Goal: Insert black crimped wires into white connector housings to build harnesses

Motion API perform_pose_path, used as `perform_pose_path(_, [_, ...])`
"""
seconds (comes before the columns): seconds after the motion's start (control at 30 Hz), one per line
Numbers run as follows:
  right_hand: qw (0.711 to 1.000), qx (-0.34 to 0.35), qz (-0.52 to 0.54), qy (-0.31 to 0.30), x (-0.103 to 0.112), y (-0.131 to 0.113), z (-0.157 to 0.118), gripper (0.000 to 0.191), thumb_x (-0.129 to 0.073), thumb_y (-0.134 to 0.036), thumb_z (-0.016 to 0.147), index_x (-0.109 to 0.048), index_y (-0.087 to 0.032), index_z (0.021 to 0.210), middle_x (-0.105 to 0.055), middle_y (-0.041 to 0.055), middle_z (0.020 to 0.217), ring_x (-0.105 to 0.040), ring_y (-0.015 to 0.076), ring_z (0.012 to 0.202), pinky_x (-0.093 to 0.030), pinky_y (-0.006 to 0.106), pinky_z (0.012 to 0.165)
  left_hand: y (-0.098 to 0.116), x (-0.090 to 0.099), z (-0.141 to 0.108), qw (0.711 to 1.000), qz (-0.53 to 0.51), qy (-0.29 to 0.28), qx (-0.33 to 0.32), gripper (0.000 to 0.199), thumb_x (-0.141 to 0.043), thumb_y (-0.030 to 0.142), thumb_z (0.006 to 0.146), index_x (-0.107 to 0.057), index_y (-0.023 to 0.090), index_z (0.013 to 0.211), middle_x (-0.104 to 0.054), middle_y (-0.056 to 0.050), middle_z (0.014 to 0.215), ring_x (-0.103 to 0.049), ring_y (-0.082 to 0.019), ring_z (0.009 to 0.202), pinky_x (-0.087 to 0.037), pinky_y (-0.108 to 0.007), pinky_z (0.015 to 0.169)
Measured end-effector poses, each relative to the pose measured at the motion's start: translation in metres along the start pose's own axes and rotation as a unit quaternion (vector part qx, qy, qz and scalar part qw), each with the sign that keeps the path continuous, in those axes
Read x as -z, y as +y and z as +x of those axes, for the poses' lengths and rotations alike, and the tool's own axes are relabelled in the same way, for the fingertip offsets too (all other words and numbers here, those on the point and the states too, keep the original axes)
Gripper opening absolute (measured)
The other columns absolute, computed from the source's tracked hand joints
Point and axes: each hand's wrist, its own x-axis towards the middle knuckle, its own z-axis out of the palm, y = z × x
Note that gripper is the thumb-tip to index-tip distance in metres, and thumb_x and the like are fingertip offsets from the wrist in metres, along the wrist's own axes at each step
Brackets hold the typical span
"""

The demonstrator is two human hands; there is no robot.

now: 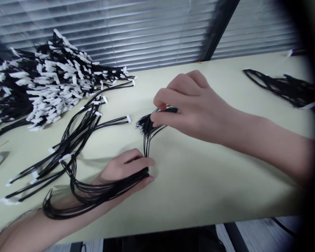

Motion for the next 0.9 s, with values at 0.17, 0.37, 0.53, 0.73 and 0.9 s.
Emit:
perform_pose_path(0.17, [0.993, -0.1, 0.051, 0.046, -0.003, -0.012, 0.0, 0.033, -0.03, -0.016, 0.102, -0.064, -0.014, 0.1, -0.063, 0.0045, 0.09, -0.053, 0.0166, 0.081, -0.037, 0.032, 0.067, 0.004, 0.0, 0.0, 0.999, -0.001, 0.017, 0.043, 0.031, -0.067, 0.034, 0.082, -0.055, 0.029, 0.11, -0.065, 0.003, 0.089, -0.065, -0.014, 0.072, -0.052, -0.024, 0.07])
perform_pose_path(0.37, [0.977, -0.071, 0.102, -0.175, -0.025, -0.013, -0.026, 0.018, -0.05, -0.004, 0.09, -0.064, -0.014, 0.087, -0.064, 0.0056, 0.085, -0.058, 0.0199, 0.084, -0.039, 0.032, 0.072, 0.005, -0.002, -0.001, 0.997, -0.006, 0.023, 0.069, 0.037, -0.067, 0.035, 0.079, -0.052, 0.03, 0.112, -0.067, 0.004, 0.088, -0.069, -0.016, 0.073, -0.054, -0.025, 0.07])
perform_pose_path(0.53, [0.974, -0.043, 0.089, -0.204, -0.04, -0.013, -0.027, 0.021, -0.049, 0.004, 0.087, -0.062, -0.013, 0.086, -0.063, 0.0062, 0.09, -0.055, 0.0215, 0.09, -0.036, 0.033, 0.078, 0.005, -0.002, -0.001, 0.997, -0.005, 0.018, 0.075, 0.037, -0.066, 0.035, 0.079, -0.052, 0.029, 0.113, -0.067, 0.003, 0.09, -0.07, -0.016, 0.074, -0.054, -0.026, 0.07])
perform_pose_path(0.73, [0.97, -0.013, 0.117, -0.211, -0.041, -0.006, -0.011, 0.018, -0.051, 0.0, 0.09, -0.059, -0.015, 0.086, -0.063, 0.0029, 0.088, -0.054, 0.019, 0.088, -0.034, 0.031, 0.074, 0.005, -0.001, -0.001, 0.997, -0.002, 0.013, 0.079, 0.036, -0.066, 0.035, 0.08, -0.052, 0.029, 0.113, -0.067, 0.003, 0.089, -0.069, -0.016, 0.074, -0.055, -0.027, 0.071])
perform_pose_path(0.9, [0.97, 0.037, 0.117, -0.21, -0.04, -0.001, -0.009, 0.021, -0.047, 0.0, 0.093, -0.057, -0.016, 0.083, -0.062, 0.0036, 0.088, -0.054, 0.0188, 0.091, -0.035, 0.031, 0.077, 0.006, -0.001, 0.0, 0.996, -0.001, 0.015, 0.088, 0.038, -0.068, 0.035, 0.078, -0.053, 0.03, 0.112, -0.068, 0.004, 0.09, -0.069, -0.017, 0.073, -0.054, -0.029, 0.072])
